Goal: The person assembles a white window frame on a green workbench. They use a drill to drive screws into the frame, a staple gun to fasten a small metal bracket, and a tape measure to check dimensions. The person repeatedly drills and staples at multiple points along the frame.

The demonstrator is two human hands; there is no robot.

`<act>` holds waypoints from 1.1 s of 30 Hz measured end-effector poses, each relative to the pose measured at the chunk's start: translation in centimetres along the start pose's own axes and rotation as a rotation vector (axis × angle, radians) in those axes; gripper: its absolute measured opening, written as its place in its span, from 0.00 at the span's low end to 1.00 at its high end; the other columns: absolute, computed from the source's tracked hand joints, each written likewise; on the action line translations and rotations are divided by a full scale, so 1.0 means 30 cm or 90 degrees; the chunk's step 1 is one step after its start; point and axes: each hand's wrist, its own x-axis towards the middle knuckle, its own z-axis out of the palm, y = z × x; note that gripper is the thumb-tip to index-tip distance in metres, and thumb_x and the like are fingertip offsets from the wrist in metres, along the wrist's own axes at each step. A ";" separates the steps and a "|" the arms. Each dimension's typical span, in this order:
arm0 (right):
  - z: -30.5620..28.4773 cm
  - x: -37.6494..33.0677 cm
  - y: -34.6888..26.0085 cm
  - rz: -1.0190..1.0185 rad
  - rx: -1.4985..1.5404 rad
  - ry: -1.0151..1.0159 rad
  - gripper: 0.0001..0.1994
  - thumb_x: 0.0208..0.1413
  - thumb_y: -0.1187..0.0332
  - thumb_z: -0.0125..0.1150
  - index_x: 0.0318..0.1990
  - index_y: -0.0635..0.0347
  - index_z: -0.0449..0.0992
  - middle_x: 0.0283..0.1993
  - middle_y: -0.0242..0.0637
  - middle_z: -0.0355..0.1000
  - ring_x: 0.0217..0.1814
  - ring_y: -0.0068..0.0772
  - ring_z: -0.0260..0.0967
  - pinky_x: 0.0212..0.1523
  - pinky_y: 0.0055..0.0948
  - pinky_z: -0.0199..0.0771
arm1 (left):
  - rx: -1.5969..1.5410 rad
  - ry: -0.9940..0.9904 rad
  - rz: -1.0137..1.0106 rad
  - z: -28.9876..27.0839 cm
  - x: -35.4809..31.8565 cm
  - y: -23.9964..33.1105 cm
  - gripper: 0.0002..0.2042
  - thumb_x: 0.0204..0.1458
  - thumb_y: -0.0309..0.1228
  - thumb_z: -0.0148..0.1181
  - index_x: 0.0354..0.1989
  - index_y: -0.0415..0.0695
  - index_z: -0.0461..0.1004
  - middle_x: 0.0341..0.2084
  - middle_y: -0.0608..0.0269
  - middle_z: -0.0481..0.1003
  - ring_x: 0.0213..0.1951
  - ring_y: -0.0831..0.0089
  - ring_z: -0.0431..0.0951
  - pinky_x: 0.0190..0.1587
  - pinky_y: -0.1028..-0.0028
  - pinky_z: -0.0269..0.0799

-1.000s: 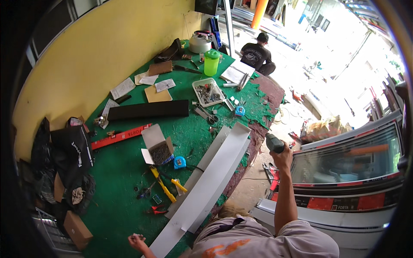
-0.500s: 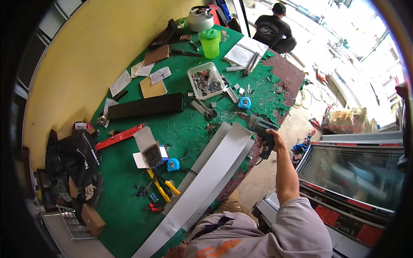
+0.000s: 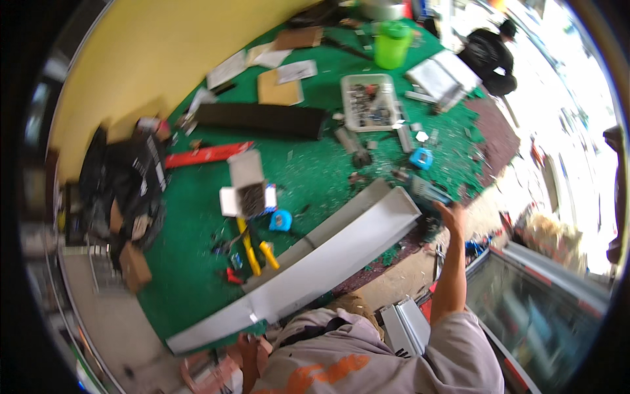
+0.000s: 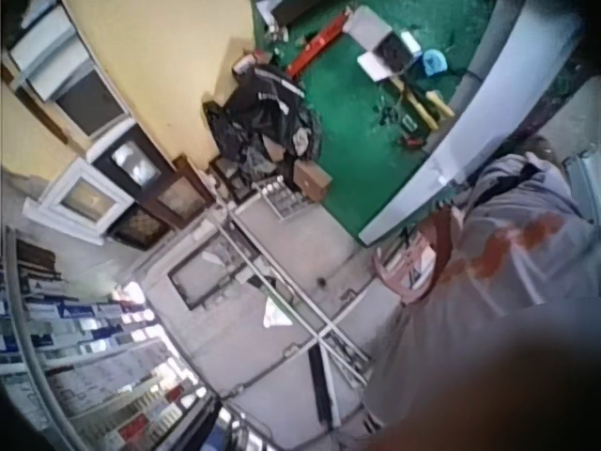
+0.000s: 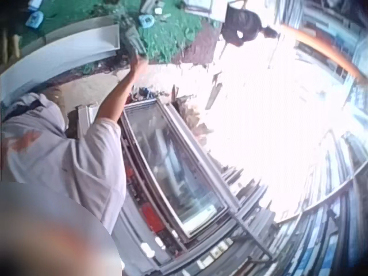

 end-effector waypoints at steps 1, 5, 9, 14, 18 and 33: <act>0.003 -0.034 -0.054 -0.011 -0.023 0.162 0.24 0.51 0.50 0.69 0.39 0.67 0.79 0.31 0.53 0.78 0.34 0.47 0.77 0.38 0.43 0.74 | 0.138 0.003 0.023 0.026 0.022 -0.004 0.02 0.54 0.20 0.56 0.33 0.38 0.69 0.27 0.60 0.73 0.27 0.73 0.78 0.27 0.73 0.76; 0.128 -0.199 -0.389 -0.264 0.267 0.311 0.08 0.61 0.68 0.61 0.38 0.65 0.78 0.32 0.43 0.78 0.31 0.38 0.76 0.36 0.35 0.74 | -0.009 0.022 -0.012 0.084 -0.024 -0.034 0.03 0.55 0.21 0.57 0.35 0.39 0.69 0.25 0.60 0.73 0.22 0.73 0.77 0.22 0.72 0.72; 0.500 -0.518 -0.748 -0.482 0.306 -0.089 0.06 0.58 0.69 0.63 0.40 0.62 0.78 0.31 0.46 0.76 0.28 0.41 0.75 0.32 0.37 0.74 | -0.062 0.116 -0.049 0.107 -0.112 -0.062 0.07 0.58 0.26 0.60 0.32 0.39 0.68 0.18 0.62 0.69 0.16 0.72 0.74 0.19 0.70 0.71; 0.963 -0.934 -1.049 -0.450 -0.036 -0.486 0.28 0.51 0.51 0.68 0.53 0.60 0.73 0.46 0.58 0.78 0.49 0.60 0.77 0.50 0.54 0.77 | -0.082 0.186 -0.142 0.116 -0.257 -0.217 0.11 0.60 0.28 0.56 0.26 0.40 0.67 0.18 0.60 0.70 0.17 0.74 0.74 0.20 0.69 0.71; 1.199 -1.081 -1.154 -0.325 -0.144 -0.393 0.55 0.40 0.37 0.75 0.71 0.52 0.53 0.64 0.46 0.65 0.70 0.50 0.59 0.63 0.58 0.62 | 0.033 0.273 -0.111 0.126 -0.479 -0.386 0.15 0.61 0.38 0.57 0.31 0.36 0.71 0.19 0.54 0.72 0.18 0.70 0.74 0.22 0.64 0.71; 1.151 -1.183 -1.130 -0.305 0.429 -0.470 0.27 0.46 0.67 0.72 0.53 0.66 0.69 0.35 0.42 0.75 0.32 0.43 0.76 0.35 0.37 0.79 | 0.415 0.359 0.178 -0.089 -0.417 -0.942 0.04 0.59 0.29 0.59 0.35 0.42 0.75 0.20 0.59 0.71 0.25 0.62 0.75 0.32 0.58 0.71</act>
